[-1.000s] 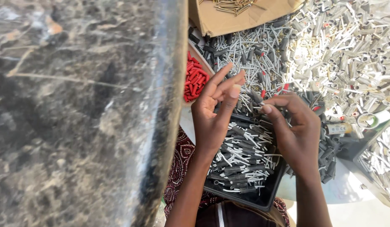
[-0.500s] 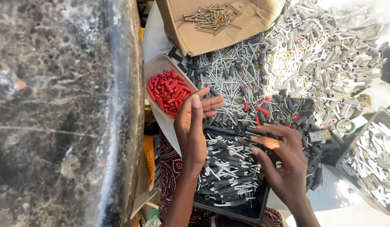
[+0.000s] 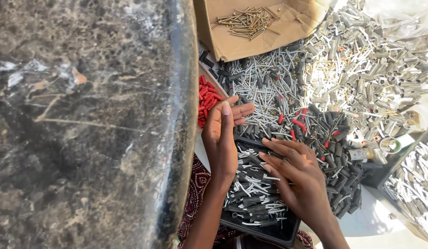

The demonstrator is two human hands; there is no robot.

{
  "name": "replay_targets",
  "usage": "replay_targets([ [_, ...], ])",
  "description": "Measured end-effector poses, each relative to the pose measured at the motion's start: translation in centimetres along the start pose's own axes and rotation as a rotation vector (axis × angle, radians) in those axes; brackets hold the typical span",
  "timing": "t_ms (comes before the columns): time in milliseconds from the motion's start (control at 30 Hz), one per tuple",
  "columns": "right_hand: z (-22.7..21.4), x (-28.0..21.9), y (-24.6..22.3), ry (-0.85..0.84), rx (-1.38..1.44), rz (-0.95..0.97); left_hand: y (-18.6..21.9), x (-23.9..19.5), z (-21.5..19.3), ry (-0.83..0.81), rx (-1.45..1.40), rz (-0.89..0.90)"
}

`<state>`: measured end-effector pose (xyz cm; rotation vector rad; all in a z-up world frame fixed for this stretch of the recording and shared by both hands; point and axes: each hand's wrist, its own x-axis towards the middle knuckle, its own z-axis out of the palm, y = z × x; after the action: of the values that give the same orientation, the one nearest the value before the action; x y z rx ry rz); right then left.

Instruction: Assembling small plastic clips by manually inserting red components into black housings

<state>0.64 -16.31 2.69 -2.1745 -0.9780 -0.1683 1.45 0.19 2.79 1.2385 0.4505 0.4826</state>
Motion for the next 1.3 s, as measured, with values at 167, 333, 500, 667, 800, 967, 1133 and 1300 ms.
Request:
replay_targets([
  [167,-1.8,1.1,-0.2,0.099,0.054,0.061,-0.3,0.1,-0.2,-0.002,-0.027,-0.007],
  [333,-2.6,2.0,1.1,0.165,-0.021,0.083,-0.4,0.0,-0.6,0.0,-0.028,0.008],
  [500,-2.5,2.4,3.8,0.091,-0.235,0.144,-0.7,-0.2,-0.7,-0.029,-0.018,0.052],
  [667,-1.4,2.6,6.0,0.058,-0.347,0.127,-0.6,-0.2,-0.3,0.01,-0.006,0.069],
  [800,-1.1,2.5,6.5,0.024,-0.388,0.148,-0.8,-0.5,-0.1,0.031,0.01,0.062],
  [967,-1.9,2.8,6.8,0.027,-0.33,0.224,-1.1,-0.5,0.0,0.02,0.054,0.114],
  [1133,-2.6,6.7,4.9,0.101,-0.294,0.272,-1.3,-0.4,-0.5,0.02,-0.007,0.015],
  [1300,-2.8,12.9,-2.3,0.134,-0.068,-0.085,-1.1,-0.5,-0.7,0.0,0.027,-0.057],
])
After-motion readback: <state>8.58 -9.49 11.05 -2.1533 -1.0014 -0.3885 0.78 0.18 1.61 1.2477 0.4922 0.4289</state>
